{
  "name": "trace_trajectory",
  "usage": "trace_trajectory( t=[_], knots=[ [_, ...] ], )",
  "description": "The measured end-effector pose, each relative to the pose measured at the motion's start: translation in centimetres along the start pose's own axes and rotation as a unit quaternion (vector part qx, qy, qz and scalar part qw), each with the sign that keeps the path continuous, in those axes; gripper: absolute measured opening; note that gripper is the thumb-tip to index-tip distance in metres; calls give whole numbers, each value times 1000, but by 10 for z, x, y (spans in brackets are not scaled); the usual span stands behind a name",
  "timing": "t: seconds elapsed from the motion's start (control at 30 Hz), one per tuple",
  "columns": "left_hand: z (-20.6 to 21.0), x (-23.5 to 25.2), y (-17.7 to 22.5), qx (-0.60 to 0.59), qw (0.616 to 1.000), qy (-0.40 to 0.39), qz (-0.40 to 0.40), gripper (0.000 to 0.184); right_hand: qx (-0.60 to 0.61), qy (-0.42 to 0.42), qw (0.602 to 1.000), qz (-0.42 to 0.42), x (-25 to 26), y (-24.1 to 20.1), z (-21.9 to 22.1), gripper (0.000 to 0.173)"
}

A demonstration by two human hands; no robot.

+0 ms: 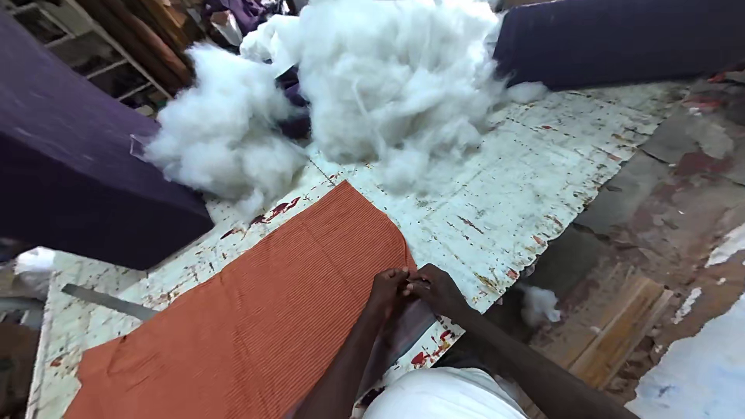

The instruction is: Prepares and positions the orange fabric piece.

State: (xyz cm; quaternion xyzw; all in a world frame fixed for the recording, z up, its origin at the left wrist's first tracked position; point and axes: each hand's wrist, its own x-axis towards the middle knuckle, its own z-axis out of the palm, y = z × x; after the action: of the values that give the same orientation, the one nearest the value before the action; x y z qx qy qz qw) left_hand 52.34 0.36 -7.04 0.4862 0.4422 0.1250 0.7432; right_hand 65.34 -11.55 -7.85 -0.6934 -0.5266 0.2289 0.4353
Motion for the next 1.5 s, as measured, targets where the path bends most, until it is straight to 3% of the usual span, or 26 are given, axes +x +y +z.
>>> trace_trajectory(
  t=[0.07,0.23,0.43,0.53,0.63,0.7,0.77,1.03,1.27,1.5],
  knots=[
    [5,-2,2,-9,1000,24,-1,23,77,-16,997,14,2,11,-11,24],
    [22,-13,-4,-2,995,95,21,22,237,-37,961,139,-4,22,-40,25],
    [20,-26,-24,-22,983,167,66,21,301,-41,934,187,-5,40,-56,19],
    [23,-29,-30,2,978,188,88,13,323,-53,925,195,-1,45,-56,26],
    [34,-31,-31,53,971,202,114,44,343,-79,916,190,5,38,-53,36],
    [36,-31,-34,120,963,185,157,45,341,-98,918,177,9,35,-49,37],
    [37,-32,-34,164,957,151,183,30,328,-115,923,168,12,32,-46,37],
    [44,-34,-25,143,975,59,162,24,349,-113,909,196,16,31,-44,36],
    [42,-41,-23,175,971,-9,163,51,457,-124,845,250,13,27,-52,36],
    [37,-44,-25,157,974,-40,161,55,463,-110,832,284,13,22,-55,37]
  ],
)
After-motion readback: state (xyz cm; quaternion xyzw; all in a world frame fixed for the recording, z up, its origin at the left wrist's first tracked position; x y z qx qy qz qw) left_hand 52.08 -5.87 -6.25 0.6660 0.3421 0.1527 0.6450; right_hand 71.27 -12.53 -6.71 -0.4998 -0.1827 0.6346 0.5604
